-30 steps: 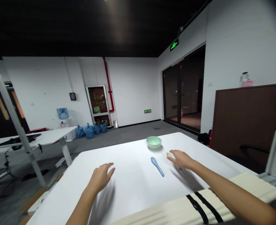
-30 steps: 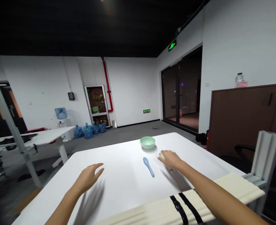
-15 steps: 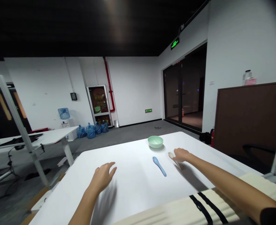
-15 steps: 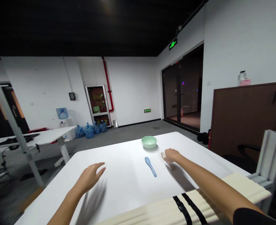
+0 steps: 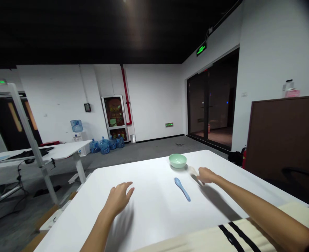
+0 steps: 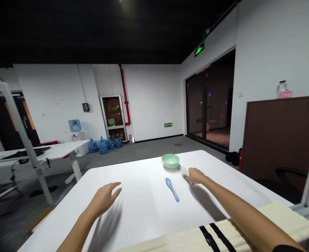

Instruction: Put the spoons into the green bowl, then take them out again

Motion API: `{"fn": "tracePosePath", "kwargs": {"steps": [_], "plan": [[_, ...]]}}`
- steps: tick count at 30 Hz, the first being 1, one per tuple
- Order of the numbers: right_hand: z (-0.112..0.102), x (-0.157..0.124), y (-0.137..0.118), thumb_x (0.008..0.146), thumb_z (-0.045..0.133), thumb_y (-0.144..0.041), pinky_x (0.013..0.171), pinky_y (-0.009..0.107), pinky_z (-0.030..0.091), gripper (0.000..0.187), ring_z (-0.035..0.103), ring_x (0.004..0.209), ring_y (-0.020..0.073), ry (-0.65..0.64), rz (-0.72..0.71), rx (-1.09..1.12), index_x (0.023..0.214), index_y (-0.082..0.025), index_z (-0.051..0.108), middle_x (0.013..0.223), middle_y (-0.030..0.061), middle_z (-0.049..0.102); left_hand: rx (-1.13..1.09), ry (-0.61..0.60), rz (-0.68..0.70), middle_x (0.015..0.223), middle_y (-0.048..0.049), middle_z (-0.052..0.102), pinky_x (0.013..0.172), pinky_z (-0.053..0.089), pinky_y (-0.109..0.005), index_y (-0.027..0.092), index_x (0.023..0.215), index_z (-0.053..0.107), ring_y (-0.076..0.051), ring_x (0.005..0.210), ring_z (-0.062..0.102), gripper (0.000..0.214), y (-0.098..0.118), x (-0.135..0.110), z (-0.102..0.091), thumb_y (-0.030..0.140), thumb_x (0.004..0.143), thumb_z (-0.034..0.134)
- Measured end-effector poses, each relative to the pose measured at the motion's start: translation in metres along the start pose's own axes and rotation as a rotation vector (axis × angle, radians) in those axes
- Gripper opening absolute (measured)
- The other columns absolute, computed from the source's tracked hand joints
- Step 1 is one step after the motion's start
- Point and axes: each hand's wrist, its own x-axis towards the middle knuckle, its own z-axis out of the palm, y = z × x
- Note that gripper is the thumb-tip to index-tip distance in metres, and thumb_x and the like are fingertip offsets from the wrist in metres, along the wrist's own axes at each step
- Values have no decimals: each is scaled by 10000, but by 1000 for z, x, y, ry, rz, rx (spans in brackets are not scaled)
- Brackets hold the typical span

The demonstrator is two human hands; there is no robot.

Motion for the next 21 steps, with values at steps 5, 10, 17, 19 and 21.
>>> {"fn": "tracePosePath", "kwargs": {"steps": [5,10,17,19,21], "plan": [[-25,21,-24,841,533,-359,636,284,421,283,669,802,230,203,1,-42,872,-130,696,922,152,720,-16,0,-7,1383,-73,628,1071,410,-428,246,1334,593,-263,1276,569,495,-2,1,2,458,962,346],[-31,51,-52,847,522,-363,669,297,434,315,663,939,271,298,33,-76,1016,-153,685,1095,169,688,-26,2,-22,1385,-68,627,1070,407,-420,252,1336,592,-265,1274,570,485,-5,3,6,454,968,349],[-19,93,-76,843,570,-383,688,308,468,356,671,989,299,309,69,-28,1083,-143,677,1114,180,687,-46,-15,-33,1397,-63,617,1102,376,-435,259,1347,584,-259,1287,559,483,-6,5,6,449,972,345],[-15,103,-78,845,586,-447,704,318,481,414,671,999,306,315,78,-12,1105,-139,680,1118,189,689,-49,-21,-48,1396,-59,618,1111,368,-437,265,1350,581,-260,1283,560,485,-6,6,6,454,970,346],[-11,112,-79,828,610,-514,721,329,492,484,672,1009,314,316,86,1,1122,-137,688,1113,201,693,-50,-28,-59,1394,-54,621,1110,370,-439,270,1346,585,-264,1278,564,486,-5,7,6,463,968,349]]}}
